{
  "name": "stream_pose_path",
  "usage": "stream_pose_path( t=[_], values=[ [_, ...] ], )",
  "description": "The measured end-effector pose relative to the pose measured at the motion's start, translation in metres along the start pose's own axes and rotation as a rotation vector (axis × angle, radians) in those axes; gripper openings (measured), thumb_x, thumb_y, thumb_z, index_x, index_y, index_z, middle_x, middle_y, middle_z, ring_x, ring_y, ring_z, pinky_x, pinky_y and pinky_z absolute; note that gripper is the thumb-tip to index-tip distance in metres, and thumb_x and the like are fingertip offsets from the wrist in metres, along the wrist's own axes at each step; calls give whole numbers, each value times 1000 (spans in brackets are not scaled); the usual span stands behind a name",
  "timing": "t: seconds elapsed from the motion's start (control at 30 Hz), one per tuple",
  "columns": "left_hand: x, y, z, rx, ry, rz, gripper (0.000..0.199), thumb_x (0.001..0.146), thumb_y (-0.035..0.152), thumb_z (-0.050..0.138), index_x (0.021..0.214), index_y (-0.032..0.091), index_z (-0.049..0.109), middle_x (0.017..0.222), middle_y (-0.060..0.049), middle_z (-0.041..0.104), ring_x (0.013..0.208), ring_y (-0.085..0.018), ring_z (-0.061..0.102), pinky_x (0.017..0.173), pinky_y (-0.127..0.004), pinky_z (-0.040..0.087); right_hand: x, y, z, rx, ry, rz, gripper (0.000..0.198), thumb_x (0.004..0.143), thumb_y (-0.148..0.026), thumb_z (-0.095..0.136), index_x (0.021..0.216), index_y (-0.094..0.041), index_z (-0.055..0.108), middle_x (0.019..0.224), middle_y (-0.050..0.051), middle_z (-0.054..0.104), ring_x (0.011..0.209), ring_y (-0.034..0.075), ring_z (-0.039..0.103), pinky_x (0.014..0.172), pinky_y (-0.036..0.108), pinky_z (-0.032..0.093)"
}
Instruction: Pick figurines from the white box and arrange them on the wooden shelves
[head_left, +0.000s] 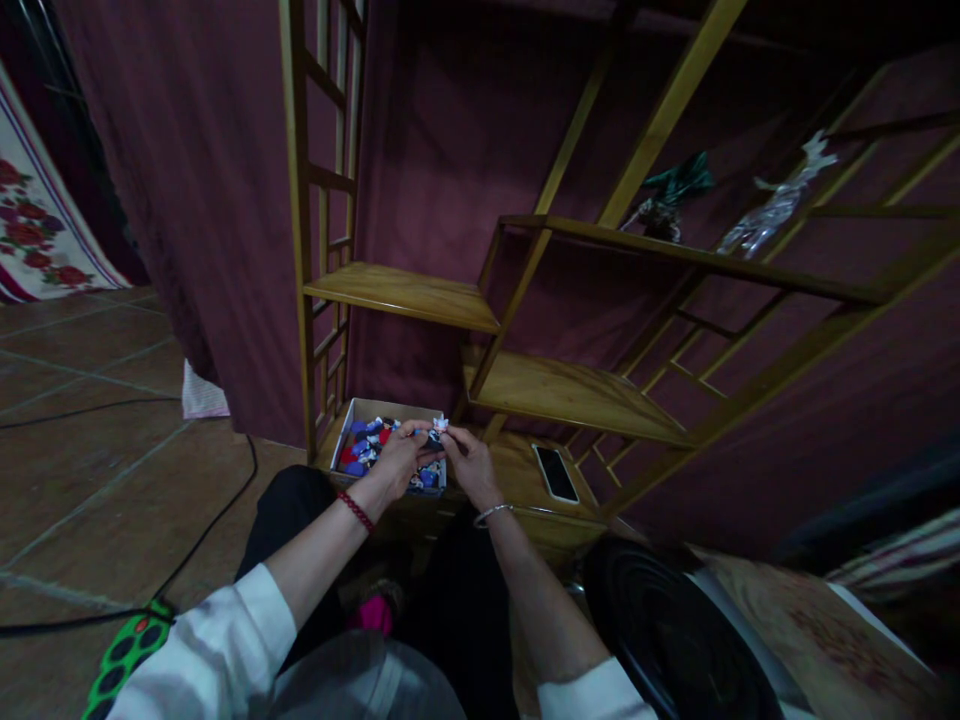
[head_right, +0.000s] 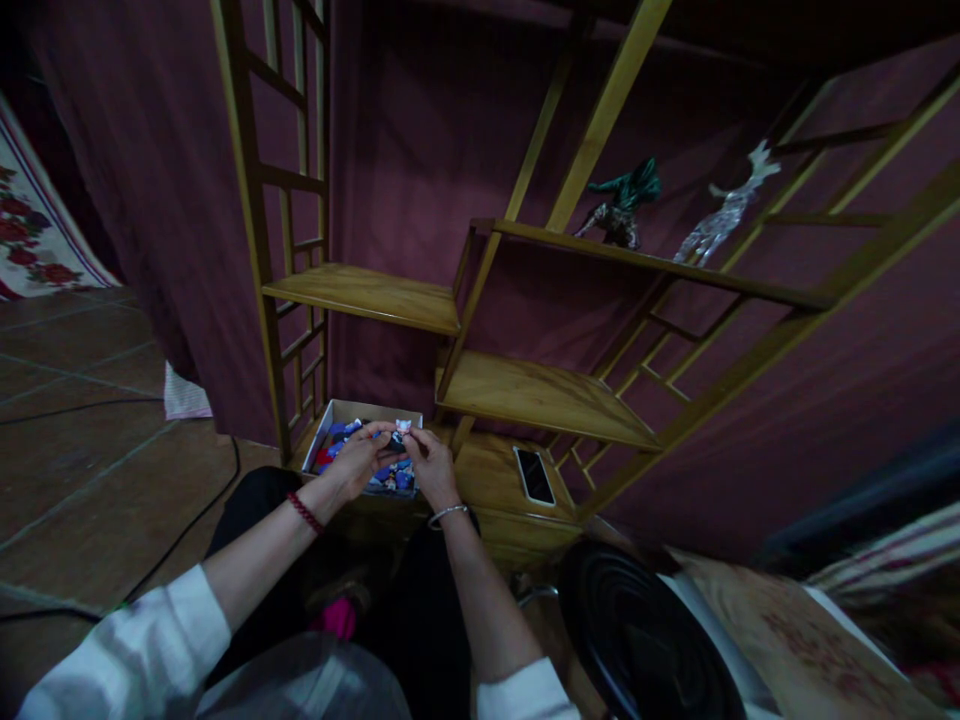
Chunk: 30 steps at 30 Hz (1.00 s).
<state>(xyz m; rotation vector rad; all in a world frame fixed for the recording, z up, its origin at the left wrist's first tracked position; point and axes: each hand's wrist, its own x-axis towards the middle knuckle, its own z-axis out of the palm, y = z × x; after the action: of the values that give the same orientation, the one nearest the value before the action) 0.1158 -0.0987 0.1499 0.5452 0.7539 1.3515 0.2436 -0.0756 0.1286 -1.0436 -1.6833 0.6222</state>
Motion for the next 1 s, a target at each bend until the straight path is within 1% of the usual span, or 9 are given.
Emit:
stream_pose_path(
  t=[0.17,0.43,0.6,0.73,0.9,1.0],
  values=[
    [-2,0,0,7,23,-6,12,78,4,49,72,13,55,70,-3,62,69,-12,62,74,-35,54,-2,6,3,10,1,8,22,78,-31,52,93,-22,67,94,4,68,87,19,62,81,32,47],
    [0,-2,-2,26,-27,49,5,72,8,59,71,12,55,73,-3,63,69,-11,60,75,-35,53,-2,6,4,0,29,42,23,77,-33,53,90,-22,67,92,3,69,86,19,62,80,31,48],
    [-1,-2,0,67,-2,70,9,68,12,64,69,11,55,72,-2,62,68,-11,59,76,-36,53,-3,6,6,15,34,80,23,75,-36,55,87,-22,68,88,3,69,81,19,63,77,32,49],
    [1,-5,-4,89,22,80,10,67,15,66,69,12,56,71,0,61,67,-11,58,76,-36,52,-5,9,10,64,22,127,23,74,-35,57,89,-22,68,91,2,69,84,19,63,80,33,48],
    [3,-6,-9,126,19,73,4,71,11,61,70,12,58,71,-1,61,68,-11,59,77,-36,52,-5,13,14,102,14,153,20,72,-33,59,86,-22,68,89,1,70,82,19,63,81,33,48],
    [4,-5,-9,151,30,42,6,73,6,56,71,12,58,70,-2,61,66,-10,59,77,-37,52,-4,13,14,99,21,135,19,71,-32,59,84,-22,69,87,1,69,82,19,62,79,32,48]
  ],
)
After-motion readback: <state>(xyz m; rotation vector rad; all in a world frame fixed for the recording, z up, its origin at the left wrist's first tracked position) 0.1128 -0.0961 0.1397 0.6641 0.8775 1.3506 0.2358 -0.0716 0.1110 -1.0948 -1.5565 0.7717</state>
